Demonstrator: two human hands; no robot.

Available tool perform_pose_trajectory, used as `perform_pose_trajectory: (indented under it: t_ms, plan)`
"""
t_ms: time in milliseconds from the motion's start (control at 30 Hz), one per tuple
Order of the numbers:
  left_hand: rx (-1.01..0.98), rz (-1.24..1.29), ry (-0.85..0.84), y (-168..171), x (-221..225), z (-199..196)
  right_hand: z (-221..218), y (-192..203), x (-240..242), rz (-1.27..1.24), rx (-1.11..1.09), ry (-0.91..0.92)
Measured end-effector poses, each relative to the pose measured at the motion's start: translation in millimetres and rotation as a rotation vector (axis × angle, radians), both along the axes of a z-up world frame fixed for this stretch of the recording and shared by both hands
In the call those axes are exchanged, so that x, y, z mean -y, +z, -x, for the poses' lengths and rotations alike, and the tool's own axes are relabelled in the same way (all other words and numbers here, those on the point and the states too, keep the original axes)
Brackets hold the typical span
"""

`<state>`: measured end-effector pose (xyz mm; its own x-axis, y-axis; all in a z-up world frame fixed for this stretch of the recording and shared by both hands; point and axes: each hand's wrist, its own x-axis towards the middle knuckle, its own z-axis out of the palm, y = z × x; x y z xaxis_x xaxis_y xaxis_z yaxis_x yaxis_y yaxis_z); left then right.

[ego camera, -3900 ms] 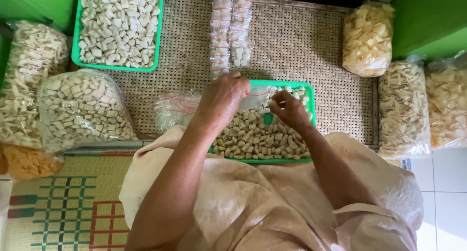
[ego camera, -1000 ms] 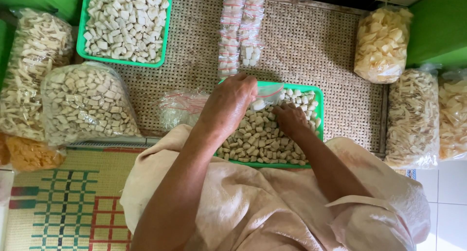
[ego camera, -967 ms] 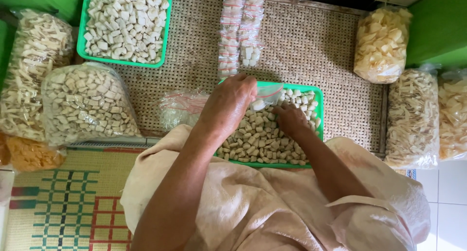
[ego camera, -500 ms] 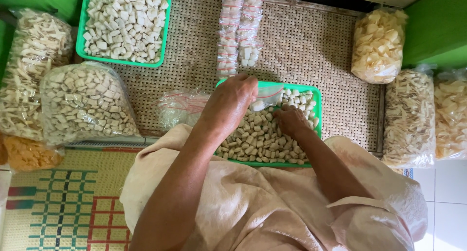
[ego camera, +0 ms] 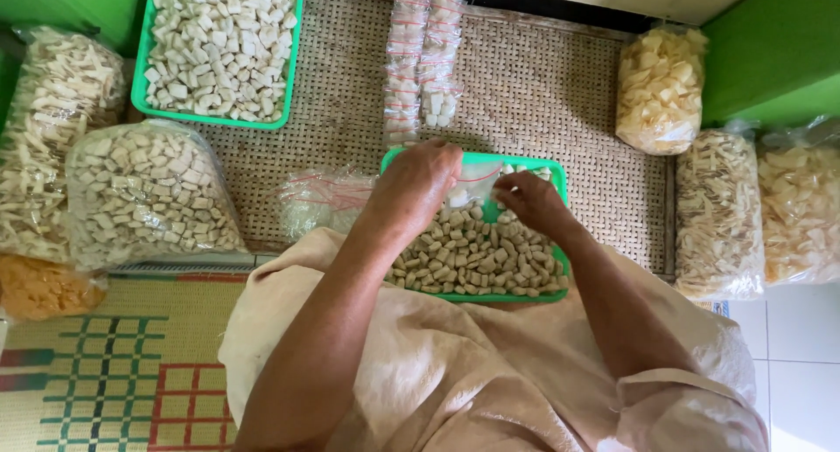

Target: The person sits on a mat and repeatedly scoops small white food pieces from a green tray into small plastic bags, then places the filled bags in a stack. The workspace includes multiple trays and pre-filled bags of similar food items.

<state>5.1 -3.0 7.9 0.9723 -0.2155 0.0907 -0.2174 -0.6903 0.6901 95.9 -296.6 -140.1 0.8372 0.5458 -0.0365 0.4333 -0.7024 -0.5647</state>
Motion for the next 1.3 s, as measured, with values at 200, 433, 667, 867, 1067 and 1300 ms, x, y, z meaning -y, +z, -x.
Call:
perform_pose_trajectory:
  t_ms: [200,433,667,867,1067,1300]
  plan:
    - [0.027,0.03,-0.015,-26,12,-2,29,192,-53,-0.352,-0.137,0.01]
    - [0.079,-0.049,-0.058,-13,22,10,49,239,-79,-0.166,0.062,0.223]
    - [0.088,-0.072,-0.086,-19,20,11,63,242,-92,0.042,0.227,0.393]
    - [0.089,-0.045,-0.074,-24,21,12,62,227,-93,0.192,0.335,0.495]
    - [0.13,-0.028,-0.063,-25,20,14,71,251,-101,0.463,0.208,0.467]
    - [0.115,-0.01,-0.035,-2,19,25,65,229,-99,0.656,0.08,0.457]
